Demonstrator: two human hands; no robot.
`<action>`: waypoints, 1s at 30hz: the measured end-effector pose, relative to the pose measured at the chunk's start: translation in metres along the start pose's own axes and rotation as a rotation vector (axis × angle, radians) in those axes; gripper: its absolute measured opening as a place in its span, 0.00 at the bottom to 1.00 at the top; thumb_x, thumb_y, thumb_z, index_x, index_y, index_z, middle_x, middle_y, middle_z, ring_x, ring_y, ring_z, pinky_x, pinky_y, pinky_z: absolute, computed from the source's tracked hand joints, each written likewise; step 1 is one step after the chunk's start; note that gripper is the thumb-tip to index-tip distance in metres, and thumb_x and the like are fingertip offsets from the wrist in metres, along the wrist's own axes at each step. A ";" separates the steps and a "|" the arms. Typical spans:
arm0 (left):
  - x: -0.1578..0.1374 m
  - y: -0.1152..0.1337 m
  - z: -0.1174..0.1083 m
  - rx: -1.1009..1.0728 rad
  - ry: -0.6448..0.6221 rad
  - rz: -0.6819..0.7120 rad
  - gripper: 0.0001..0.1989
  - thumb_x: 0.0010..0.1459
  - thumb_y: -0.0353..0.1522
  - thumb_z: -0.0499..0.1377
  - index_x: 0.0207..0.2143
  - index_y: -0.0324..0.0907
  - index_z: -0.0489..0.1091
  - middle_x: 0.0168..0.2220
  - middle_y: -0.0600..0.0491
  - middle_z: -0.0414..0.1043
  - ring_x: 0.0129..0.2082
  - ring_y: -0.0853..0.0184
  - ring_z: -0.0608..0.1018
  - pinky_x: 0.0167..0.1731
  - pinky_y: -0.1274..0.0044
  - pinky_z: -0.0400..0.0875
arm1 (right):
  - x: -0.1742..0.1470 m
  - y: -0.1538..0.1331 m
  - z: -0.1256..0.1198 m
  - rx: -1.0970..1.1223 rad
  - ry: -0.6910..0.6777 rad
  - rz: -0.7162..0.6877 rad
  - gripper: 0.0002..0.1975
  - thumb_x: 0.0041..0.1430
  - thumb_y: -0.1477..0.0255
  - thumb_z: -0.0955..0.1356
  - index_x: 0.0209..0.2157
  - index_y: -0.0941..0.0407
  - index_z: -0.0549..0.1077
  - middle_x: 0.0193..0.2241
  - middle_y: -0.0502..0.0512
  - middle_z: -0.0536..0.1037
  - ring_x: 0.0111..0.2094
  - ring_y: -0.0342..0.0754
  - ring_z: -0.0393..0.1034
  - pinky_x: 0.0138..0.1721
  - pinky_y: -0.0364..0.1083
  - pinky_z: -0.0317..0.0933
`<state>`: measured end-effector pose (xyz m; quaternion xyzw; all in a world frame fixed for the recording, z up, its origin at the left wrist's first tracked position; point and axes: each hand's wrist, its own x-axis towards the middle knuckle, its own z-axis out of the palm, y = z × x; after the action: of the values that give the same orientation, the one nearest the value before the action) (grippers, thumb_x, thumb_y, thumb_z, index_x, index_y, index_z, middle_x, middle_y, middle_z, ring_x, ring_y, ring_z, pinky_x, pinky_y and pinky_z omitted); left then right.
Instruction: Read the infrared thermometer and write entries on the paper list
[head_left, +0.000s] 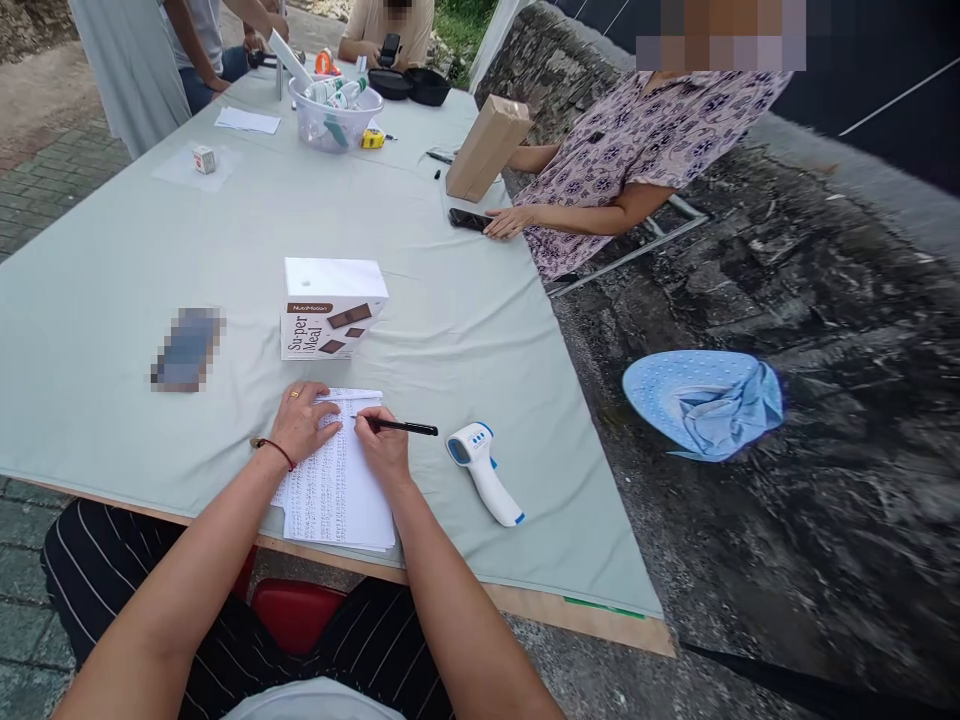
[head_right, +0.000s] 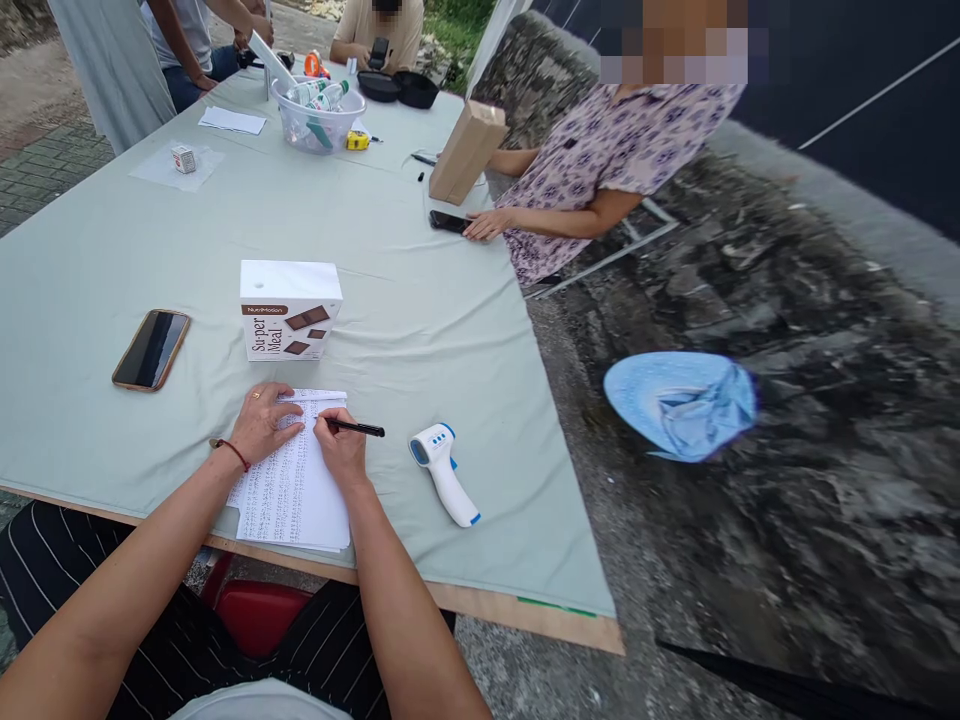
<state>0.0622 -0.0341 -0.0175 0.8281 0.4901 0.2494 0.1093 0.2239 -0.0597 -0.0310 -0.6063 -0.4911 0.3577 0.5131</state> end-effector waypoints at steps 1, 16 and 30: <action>0.000 0.000 0.000 0.000 -0.001 -0.001 0.07 0.54 0.36 0.63 0.36 0.46 0.77 0.48 0.48 0.70 0.50 0.57 0.70 0.54 0.61 0.64 | 0.000 0.000 0.000 0.000 0.007 0.000 0.07 0.46 0.66 0.64 0.24 0.54 0.69 0.20 0.46 0.68 0.24 0.43 0.60 0.30 0.45 0.58; 0.000 0.001 -0.001 0.000 -0.006 0.001 0.07 0.55 0.36 0.63 0.36 0.46 0.78 0.48 0.48 0.70 0.50 0.58 0.70 0.55 0.61 0.64 | 0.000 0.001 0.000 -0.015 0.058 0.036 0.08 0.45 0.65 0.65 0.24 0.54 0.70 0.21 0.47 0.70 0.25 0.44 0.62 0.31 0.45 0.59; 0.000 0.002 -0.002 -0.026 -0.014 -0.022 0.07 0.54 0.35 0.64 0.36 0.46 0.77 0.48 0.48 0.70 0.51 0.57 0.70 0.54 0.60 0.64 | -0.001 0.001 0.000 -0.061 0.048 0.042 0.08 0.46 0.64 0.65 0.25 0.54 0.70 0.21 0.47 0.71 0.25 0.44 0.62 0.31 0.45 0.59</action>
<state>0.0631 -0.0349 -0.0151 0.8227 0.4953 0.2489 0.1262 0.2239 -0.0602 -0.0320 -0.6401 -0.4767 0.3386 0.4985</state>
